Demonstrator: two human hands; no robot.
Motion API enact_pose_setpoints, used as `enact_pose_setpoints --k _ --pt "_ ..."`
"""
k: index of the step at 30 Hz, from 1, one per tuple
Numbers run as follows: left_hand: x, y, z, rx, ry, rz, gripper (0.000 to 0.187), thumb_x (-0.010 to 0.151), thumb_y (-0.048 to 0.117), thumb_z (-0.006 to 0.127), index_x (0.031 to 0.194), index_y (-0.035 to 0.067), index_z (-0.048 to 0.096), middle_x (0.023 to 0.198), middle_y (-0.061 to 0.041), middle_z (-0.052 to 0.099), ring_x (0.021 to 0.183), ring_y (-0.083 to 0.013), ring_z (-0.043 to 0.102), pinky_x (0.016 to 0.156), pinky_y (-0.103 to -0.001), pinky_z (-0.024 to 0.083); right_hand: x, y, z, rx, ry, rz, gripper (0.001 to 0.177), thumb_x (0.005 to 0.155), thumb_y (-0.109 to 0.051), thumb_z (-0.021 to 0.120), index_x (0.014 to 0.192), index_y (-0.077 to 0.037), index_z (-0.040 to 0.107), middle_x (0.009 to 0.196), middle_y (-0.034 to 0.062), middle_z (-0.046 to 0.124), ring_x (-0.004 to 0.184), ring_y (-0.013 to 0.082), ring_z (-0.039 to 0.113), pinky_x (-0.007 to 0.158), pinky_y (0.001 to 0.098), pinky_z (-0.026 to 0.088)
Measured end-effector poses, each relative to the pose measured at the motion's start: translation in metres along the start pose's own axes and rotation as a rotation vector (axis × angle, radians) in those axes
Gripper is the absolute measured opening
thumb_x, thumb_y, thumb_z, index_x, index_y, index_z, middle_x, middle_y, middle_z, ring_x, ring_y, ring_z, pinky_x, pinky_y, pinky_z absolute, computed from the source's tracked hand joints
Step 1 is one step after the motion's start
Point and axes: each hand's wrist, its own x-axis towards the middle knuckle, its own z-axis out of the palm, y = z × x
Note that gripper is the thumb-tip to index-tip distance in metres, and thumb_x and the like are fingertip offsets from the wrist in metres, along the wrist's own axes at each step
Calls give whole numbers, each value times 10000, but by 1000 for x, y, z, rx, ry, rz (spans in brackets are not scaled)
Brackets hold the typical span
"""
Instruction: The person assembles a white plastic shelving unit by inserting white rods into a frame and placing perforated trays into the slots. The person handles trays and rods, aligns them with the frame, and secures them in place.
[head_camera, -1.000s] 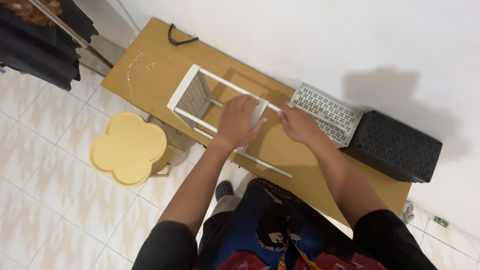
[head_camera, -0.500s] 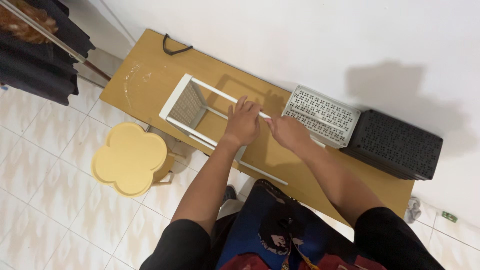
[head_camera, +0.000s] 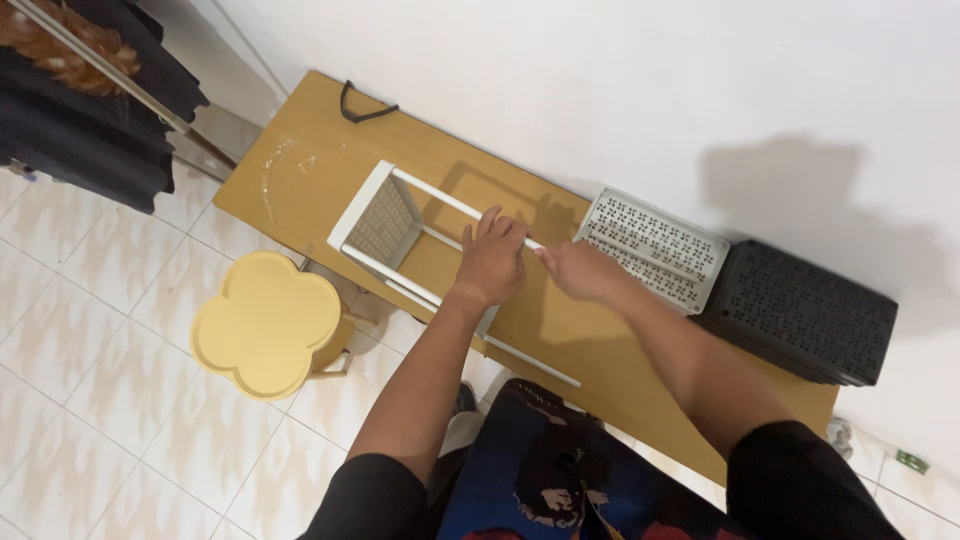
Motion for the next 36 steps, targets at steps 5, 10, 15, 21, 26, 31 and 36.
enact_pose_setpoints --k 5,10,15,21,26,31,36 --pt "1 -2 3 28 12 22 340 900 82 572 1224 170 625 1326 -72 555 1475 -329 304 1154 -679 221 -16 -10 24 -77 146 185 530 1073 -475 363 1051 -28 646 850 238 718 792 438 699 704 564 544" --pt "0 -5 2 10 60 150 337 843 27 586 1159 108 669 1204 -97 624 1313 -330 463 1130 -479 371 3 10 6 317 -42 -51 498 1116 -459 392 902 -71 618 673 118 570 580 292 523 531 443 416" --pt "1 -2 2 11 108 225 338 788 5 615 1116 56 680 1138 -126 637 1202 -330 512 1062 -408 419 -3 13 -11 711 -376 275 442 1053 -503 401 792 -161 502 560 -54 348 436 81 283 385 273 251" --pt "-1 0 3 -15 93 203 355 794 -1 608 1131 82 683 1152 -91 639 1215 -303 516 1022 -427 434 3 34 -12 1155 -708 299 488 1058 -571 400 772 -176 409 554 -81 281 418 47 194 370 245 148" --pt "-2 4 0 -16 96 177 346 785 3 611 1113 84 681 1137 -81 635 1200 -301 517 1002 -434 435 10 41 0 911 -536 247 536 1075 -587 404 759 -155 434 567 -52 338 426 82 267 373 281 230" --pt "-1 0 -2 -48 108 174 340 791 1 615 1110 95 684 1128 -70 637 1195 -296 517 997 -444 430 -8 4 21 -38 133 103 623 1102 -529 384 854 -43 684 703 170 651 617 340 624 566 461 472" --pt "0 -1 1 -47 97 176 348 797 -11 615 1123 95 676 1140 -66 635 1206 -288 515 1012 -439 427 -24 -9 24 56 279 114 533 1054 -490 404 916 -62 689 670 186 654 605 360 618 557 508 479"
